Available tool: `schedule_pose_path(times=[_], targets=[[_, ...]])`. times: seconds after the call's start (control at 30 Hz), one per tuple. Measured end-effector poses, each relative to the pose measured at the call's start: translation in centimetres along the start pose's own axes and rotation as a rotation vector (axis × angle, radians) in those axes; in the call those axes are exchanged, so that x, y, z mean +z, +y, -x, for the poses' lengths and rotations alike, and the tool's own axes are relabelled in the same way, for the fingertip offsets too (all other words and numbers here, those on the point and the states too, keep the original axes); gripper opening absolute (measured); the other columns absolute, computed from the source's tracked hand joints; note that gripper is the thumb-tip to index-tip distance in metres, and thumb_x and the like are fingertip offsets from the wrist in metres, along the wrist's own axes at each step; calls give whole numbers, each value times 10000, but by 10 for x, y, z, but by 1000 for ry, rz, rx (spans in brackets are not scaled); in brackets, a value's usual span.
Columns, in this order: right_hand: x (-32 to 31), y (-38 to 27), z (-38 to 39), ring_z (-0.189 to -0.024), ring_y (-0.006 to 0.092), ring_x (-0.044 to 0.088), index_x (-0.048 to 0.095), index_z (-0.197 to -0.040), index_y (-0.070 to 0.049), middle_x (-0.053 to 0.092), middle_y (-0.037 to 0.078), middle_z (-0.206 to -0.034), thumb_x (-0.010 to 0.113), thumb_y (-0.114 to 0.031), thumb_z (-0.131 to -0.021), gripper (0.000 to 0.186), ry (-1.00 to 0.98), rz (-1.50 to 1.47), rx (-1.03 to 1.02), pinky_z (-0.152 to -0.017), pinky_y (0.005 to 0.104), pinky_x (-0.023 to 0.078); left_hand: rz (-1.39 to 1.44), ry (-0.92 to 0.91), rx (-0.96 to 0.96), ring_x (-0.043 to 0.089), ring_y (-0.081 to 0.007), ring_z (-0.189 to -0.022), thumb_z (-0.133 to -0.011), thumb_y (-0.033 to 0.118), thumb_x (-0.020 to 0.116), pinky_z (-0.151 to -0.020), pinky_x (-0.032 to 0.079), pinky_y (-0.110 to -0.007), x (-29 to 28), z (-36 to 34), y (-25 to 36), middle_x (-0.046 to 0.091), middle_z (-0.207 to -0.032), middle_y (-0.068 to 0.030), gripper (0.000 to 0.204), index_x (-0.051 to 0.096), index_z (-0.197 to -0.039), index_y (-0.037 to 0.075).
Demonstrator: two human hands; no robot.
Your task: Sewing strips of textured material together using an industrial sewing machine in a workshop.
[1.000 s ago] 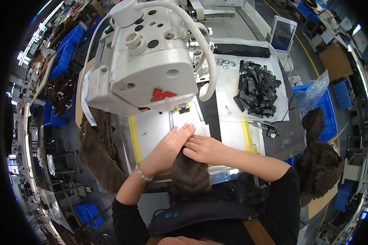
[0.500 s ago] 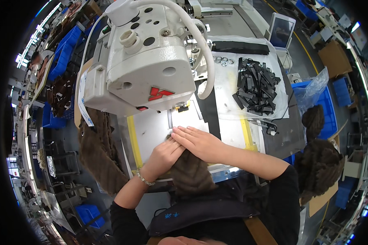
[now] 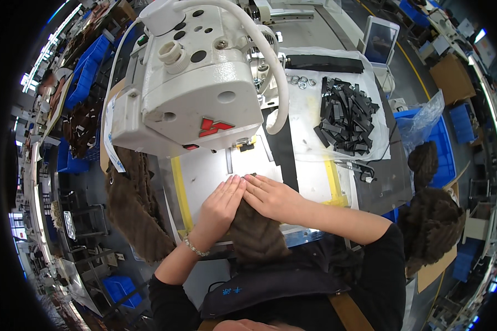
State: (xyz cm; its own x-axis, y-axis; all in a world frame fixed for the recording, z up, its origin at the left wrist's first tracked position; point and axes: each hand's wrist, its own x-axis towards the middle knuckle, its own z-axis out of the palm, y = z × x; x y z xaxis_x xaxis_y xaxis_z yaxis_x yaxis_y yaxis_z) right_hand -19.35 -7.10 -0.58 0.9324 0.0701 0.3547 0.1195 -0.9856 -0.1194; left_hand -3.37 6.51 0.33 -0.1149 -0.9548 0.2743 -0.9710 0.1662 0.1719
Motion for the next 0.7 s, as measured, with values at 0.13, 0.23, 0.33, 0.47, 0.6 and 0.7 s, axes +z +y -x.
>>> schedule_pose_path(times=[0.13, 0.23, 0.33, 0.47, 0.6, 0.7], targets=[[-2, -1, 0, -1173, 304, 587, 587, -1107, 69, 612, 198, -1209, 564, -114, -780, 375, 10, 9, -3, -1019, 387, 465, -73, 12, 39, 626, -291, -1123, -850, 87, 552, -992, 489, -371, -2, 2, 3, 637, -1175, -205, 389, 584, -1212, -54], [-3, 1, 0, -1151, 304, 602, 593, -1089, 63, 617, 199, -1200, 568, -113, -777, 359, 36, 8, -13, -1000, 376, 483, -49, 31, 73, 650, -291, -1078, -844, 82, 570, -964, 512, -369, -4, 2, -1, 653, -1135, -207, 315, 621, -1122, -57], [-3, 3, 0, -1145, 308, 606, 607, -1091, 44, 616, 192, -1199, 581, -98, -784, 339, 33, -20, -22, -981, 380, 500, -13, 61, 90, 662, -288, -1052, -841, 79, 586, -941, 528, -371, -3, 4, -3, 664, -1102, -205, 241, 639, -1036, -53], [-5, 4, -4, -1081, 299, 640, 615, -984, 25, 635, 197, -1150, 602, -96, -774, 243, 83, 17, -70, -928, 373, 532, -58, 61, 143, 672, -286, -1028, -839, 77, 594, -921, 540, -372, -7, 2, -3, 671, -1078, -203, 201, 642, -994, -42], [-7, 7, -6, -1022, 291, 662, 611, -913, 8, 652, 185, -1084, 613, -102, -763, 186, 111, 46, -128, -888, 360, 551, -84, 51, 164, 674, -281, -1019, -838, 79, 594, -917, 538, -371, -10, -4, -2, 674, -1070, -201, 200, 641, -993, -37], [-15, 17, -13, -972, 296, 670, 598, -920, 9, 660, 174, -1018, 611, -120, -737, 224, 192, 119, -139, -863, 356, 554, -122, 93, 158, 673, -271, -1020, -837, 71, 609, -904, 545, -367, -13, -16, -4, 675, -1078, -180, 194, 650, -998, -29]])
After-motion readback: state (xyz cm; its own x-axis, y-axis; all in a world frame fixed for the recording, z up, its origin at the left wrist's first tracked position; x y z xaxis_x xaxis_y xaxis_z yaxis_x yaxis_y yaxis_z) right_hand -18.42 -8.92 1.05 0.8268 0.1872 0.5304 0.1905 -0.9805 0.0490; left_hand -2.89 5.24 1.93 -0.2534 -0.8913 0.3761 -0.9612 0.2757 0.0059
